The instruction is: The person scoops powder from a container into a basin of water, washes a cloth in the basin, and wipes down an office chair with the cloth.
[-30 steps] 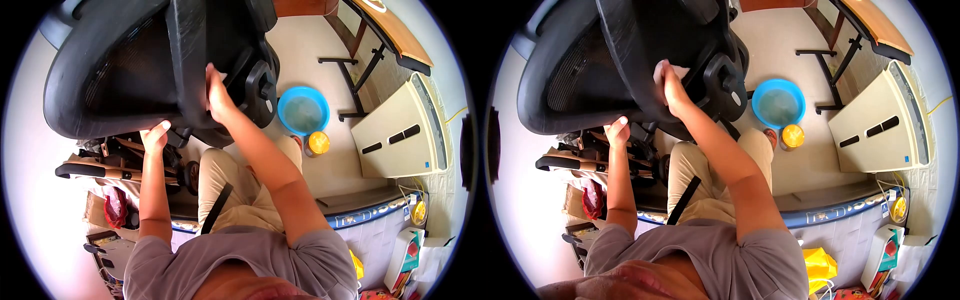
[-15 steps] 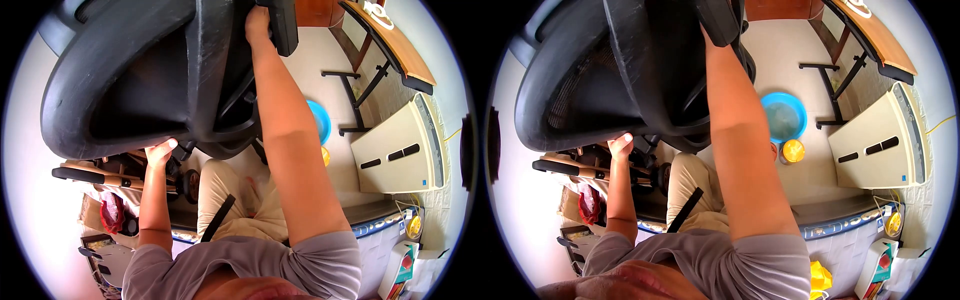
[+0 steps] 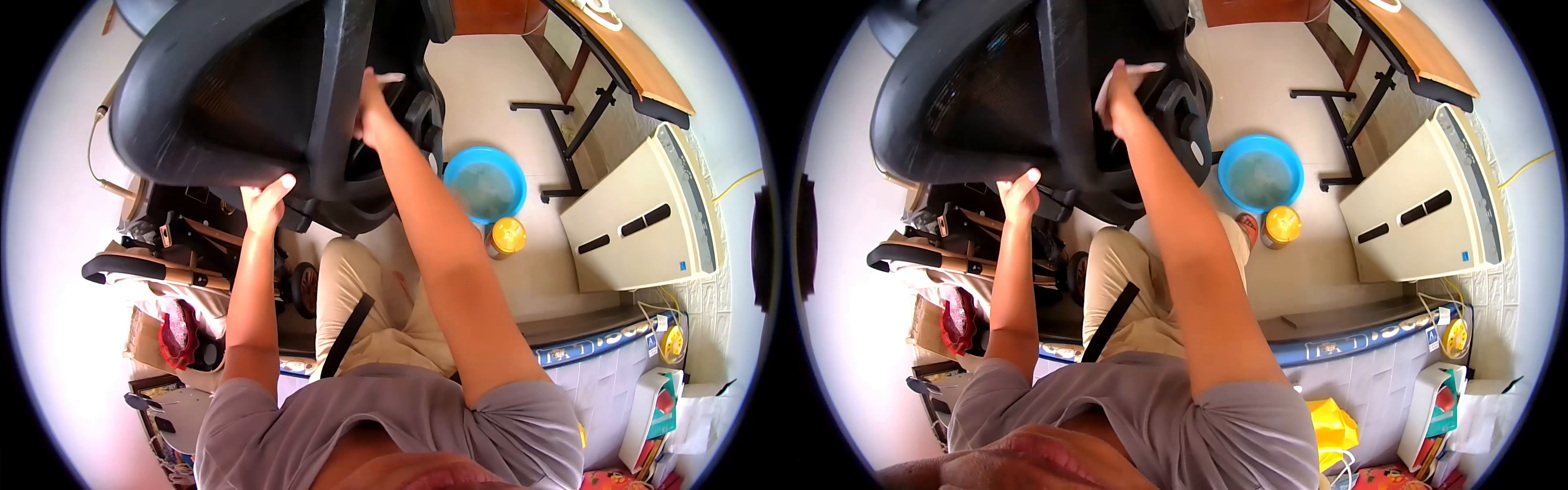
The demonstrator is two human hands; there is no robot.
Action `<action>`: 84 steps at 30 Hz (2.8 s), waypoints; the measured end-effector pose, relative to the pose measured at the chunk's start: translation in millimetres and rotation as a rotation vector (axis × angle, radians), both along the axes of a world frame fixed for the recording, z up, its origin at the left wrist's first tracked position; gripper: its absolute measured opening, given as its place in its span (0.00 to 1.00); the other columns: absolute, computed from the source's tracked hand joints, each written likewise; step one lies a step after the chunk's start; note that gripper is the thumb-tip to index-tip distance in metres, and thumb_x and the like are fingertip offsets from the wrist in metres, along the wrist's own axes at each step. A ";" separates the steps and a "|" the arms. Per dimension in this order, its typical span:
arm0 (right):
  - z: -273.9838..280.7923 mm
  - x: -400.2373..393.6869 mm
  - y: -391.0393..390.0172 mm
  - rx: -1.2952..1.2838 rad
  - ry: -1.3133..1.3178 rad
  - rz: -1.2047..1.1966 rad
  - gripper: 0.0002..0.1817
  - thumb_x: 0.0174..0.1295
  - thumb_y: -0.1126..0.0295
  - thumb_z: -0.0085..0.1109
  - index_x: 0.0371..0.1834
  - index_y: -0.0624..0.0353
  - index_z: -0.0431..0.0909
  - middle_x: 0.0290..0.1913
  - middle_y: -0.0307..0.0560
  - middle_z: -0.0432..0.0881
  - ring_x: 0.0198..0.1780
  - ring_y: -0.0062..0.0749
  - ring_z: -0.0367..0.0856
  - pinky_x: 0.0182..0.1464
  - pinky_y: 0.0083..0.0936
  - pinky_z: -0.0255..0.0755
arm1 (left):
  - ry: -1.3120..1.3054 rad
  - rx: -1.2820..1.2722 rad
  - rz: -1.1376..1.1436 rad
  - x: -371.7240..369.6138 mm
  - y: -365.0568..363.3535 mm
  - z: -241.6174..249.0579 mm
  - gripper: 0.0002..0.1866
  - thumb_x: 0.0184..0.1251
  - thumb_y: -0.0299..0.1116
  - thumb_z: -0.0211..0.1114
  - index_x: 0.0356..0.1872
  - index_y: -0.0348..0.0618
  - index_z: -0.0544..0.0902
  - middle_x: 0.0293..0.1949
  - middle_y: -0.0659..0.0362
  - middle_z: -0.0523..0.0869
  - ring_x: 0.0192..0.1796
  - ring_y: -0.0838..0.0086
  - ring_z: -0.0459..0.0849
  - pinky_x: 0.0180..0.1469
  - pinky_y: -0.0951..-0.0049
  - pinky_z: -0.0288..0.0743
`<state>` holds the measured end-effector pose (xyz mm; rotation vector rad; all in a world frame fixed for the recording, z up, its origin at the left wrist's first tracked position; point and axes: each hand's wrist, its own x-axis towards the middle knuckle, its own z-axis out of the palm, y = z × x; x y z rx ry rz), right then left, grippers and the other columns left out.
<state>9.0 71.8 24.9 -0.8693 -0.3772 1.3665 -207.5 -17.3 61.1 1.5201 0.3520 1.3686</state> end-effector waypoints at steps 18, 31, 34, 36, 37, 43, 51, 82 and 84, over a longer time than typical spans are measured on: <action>-22.6 -16.2 -138.0 0.734 0.716 -0.050 0.38 0.63 0.36 0.34 0.64 0.54 0.67 0.69 0.49 0.64 0.71 0.46 0.56 0.72 0.50 0.42 | 0.112 0.146 0.035 3.1 6.2 -5.7 0.22 0.54 0.44 0.71 0.42 0.37 0.79 0.39 0.62 0.81 0.44 0.75 0.78 0.51 0.73 0.69; 3.8 -59.5 -201.1 1.031 -0.120 -0.055 0.28 0.72 0.49 0.32 0.59 0.63 0.65 0.62 0.49 0.66 0.66 0.39 0.62 0.67 0.35 0.56 | 0.171 0.182 0.049 3.0 18.5 -19.4 0.39 0.55 0.62 0.65 0.52 0.33 0.73 0.47 0.60 0.78 0.50 0.74 0.75 0.55 0.72 0.67; 23.1 -122.2 -201.9 0.856 -0.452 -0.296 0.26 0.73 0.50 0.33 0.51 0.65 0.69 0.54 0.49 0.68 0.57 0.34 0.67 0.62 0.29 0.57 | 0.195 0.042 -0.005 1.0 4.0 -13.5 0.41 0.55 0.68 0.60 0.52 0.36 0.73 0.43 0.60 0.79 0.45 0.76 0.76 0.47 0.75 0.71; 29.7 -135.5 -190.7 0.800 -0.419 -0.397 0.26 0.72 0.51 0.33 0.54 0.65 0.65 0.52 0.51 0.66 0.58 0.34 0.63 0.65 0.26 0.49 | 0.274 0.110 -0.042 0.4 15.7 -13.4 0.42 0.57 0.69 0.56 0.53 0.35 0.73 0.45 0.59 0.79 0.46 0.76 0.77 0.48 0.73 0.73; 36.4 -133.5 -176.8 0.814 -0.570 -0.590 0.24 0.72 0.50 0.33 0.50 0.63 0.65 0.47 0.46 0.67 0.52 0.29 0.65 0.59 0.22 0.56 | 0.350 0.154 -0.066 -1.7 21.6 -12.2 0.44 0.56 0.70 0.55 0.56 0.34 0.71 0.49 0.58 0.79 0.48 0.74 0.78 0.50 0.71 0.74; 75.0 -71.8 -125.5 0.704 -0.360 -0.183 0.43 0.68 0.35 0.23 0.75 0.58 0.40 0.73 0.49 0.53 0.64 0.23 0.62 0.58 0.17 0.60 | 0.211 0.270 0.085 24.0 -10.2 -0.1 0.41 0.62 0.67 0.52 0.52 0.30 0.75 0.49 0.56 0.80 0.52 0.72 0.75 0.57 0.72 0.66; 112.9 -38.3 -88.9 0.773 -0.246 -0.260 0.28 0.71 0.45 0.32 0.47 0.61 0.70 0.46 0.41 0.68 0.46 0.26 0.65 0.51 0.23 0.59 | 0.228 0.316 0.095 40.9 -10.1 -0.7 0.36 0.64 0.63 0.55 0.46 0.31 0.77 0.41 0.62 0.80 0.46 0.77 0.73 0.53 0.74 0.66; 53.8 -92.9 -192.1 0.913 -0.715 -0.577 0.07 0.53 0.82 0.54 0.35 0.64 0.72 0.30 0.56 0.77 0.32 0.48 0.80 0.34 0.30 0.73 | 0.167 0.312 0.349 -31.2 28.7 -25.9 0.41 0.58 0.69 0.52 0.51 0.34 0.74 0.45 0.59 0.80 0.46 0.75 0.79 0.48 0.75 0.72; 29.6 -85.9 -193.6 0.839 -0.648 -0.641 0.08 0.57 0.80 0.52 0.40 0.64 0.75 0.34 0.48 0.79 0.34 0.32 0.80 0.37 0.24 0.73 | 0.191 0.309 0.430 -49.2 35.2 -31.1 0.37 0.62 0.67 0.50 0.50 0.37 0.73 0.41 0.61 0.80 0.42 0.78 0.78 0.43 0.79 0.71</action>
